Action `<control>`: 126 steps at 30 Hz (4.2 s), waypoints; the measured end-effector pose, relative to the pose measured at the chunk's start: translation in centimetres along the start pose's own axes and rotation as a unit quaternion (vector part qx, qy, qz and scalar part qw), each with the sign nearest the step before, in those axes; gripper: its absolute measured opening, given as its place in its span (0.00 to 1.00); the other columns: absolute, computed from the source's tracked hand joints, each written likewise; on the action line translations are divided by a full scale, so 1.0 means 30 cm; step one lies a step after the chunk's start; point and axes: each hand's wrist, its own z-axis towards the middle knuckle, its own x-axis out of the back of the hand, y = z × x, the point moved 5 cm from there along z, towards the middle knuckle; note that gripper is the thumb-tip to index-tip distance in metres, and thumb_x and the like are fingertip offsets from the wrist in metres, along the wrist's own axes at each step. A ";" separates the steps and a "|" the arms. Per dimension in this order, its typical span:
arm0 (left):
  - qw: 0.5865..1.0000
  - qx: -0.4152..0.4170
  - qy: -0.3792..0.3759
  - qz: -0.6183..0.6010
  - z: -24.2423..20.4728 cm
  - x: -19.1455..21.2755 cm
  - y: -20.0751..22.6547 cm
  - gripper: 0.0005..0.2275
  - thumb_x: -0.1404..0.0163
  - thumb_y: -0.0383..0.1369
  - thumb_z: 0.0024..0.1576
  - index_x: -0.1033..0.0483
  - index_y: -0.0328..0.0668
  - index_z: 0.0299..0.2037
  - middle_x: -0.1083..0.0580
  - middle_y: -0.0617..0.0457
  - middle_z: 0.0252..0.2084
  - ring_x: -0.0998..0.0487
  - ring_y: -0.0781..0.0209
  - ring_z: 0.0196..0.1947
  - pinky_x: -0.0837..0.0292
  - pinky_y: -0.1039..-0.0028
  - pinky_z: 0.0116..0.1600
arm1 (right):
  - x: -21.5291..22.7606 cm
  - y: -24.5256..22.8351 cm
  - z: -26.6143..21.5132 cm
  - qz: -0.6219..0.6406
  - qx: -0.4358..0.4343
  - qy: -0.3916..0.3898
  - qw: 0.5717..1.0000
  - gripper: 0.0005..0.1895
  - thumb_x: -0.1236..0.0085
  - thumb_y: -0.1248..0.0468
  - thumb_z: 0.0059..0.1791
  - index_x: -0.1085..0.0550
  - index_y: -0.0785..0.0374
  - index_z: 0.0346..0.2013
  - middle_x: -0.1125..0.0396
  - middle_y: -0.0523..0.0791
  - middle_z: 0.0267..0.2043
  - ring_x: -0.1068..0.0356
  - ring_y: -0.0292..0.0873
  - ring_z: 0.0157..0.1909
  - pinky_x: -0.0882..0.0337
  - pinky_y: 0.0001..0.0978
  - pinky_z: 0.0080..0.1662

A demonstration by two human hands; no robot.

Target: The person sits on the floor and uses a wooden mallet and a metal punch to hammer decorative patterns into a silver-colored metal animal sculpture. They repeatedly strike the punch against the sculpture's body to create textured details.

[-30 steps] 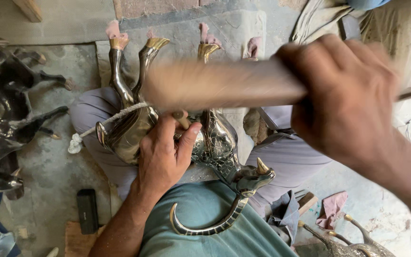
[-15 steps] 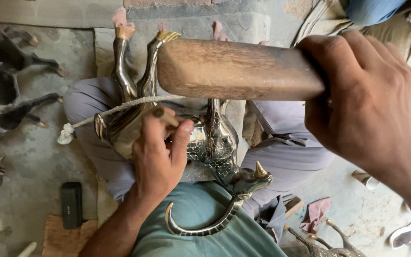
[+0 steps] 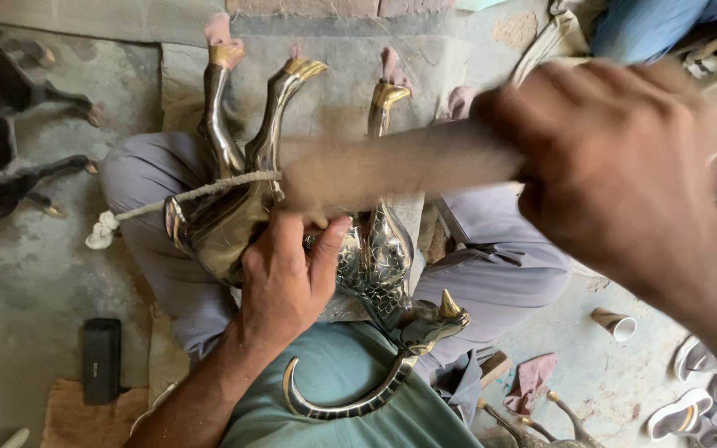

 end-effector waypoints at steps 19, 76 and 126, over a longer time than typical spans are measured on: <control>0.999 -0.024 -0.002 -0.035 -0.008 -0.010 -0.009 0.11 0.46 0.30 0.66 0.33 0.31 0.49 0.25 0.44 0.34 0.21 0.49 0.31 0.28 0.63 0.34 | 0.084 -0.040 -0.013 -0.001 -0.011 0.067 0.998 0.16 0.37 0.73 0.41 0.25 0.60 0.42 0.28 0.46 0.31 0.28 0.45 0.32 0.28 0.40 0.34; 0.999 0.018 -0.008 -0.025 -0.005 0.004 -0.013 0.11 0.48 0.31 0.66 0.34 0.30 0.48 0.25 0.44 0.34 0.20 0.49 0.32 0.27 0.63 0.34 | 0.074 -0.035 0.003 0.013 -0.011 0.056 0.998 0.08 0.38 0.62 0.51 0.25 0.55 0.44 0.27 0.43 0.36 0.26 0.41 0.35 0.26 0.34 0.39; 0.997 -0.082 -0.011 -0.007 -0.077 -0.014 -0.012 0.10 0.46 0.28 0.66 0.35 0.32 0.49 0.24 0.46 0.41 0.20 0.53 0.36 0.25 0.66 0.39 | -0.011 -0.014 -0.126 0.433 -0.143 0.090 0.885 0.18 0.31 0.65 0.47 0.30 0.58 0.47 0.29 0.45 0.43 0.27 0.44 0.46 0.26 0.38 0.45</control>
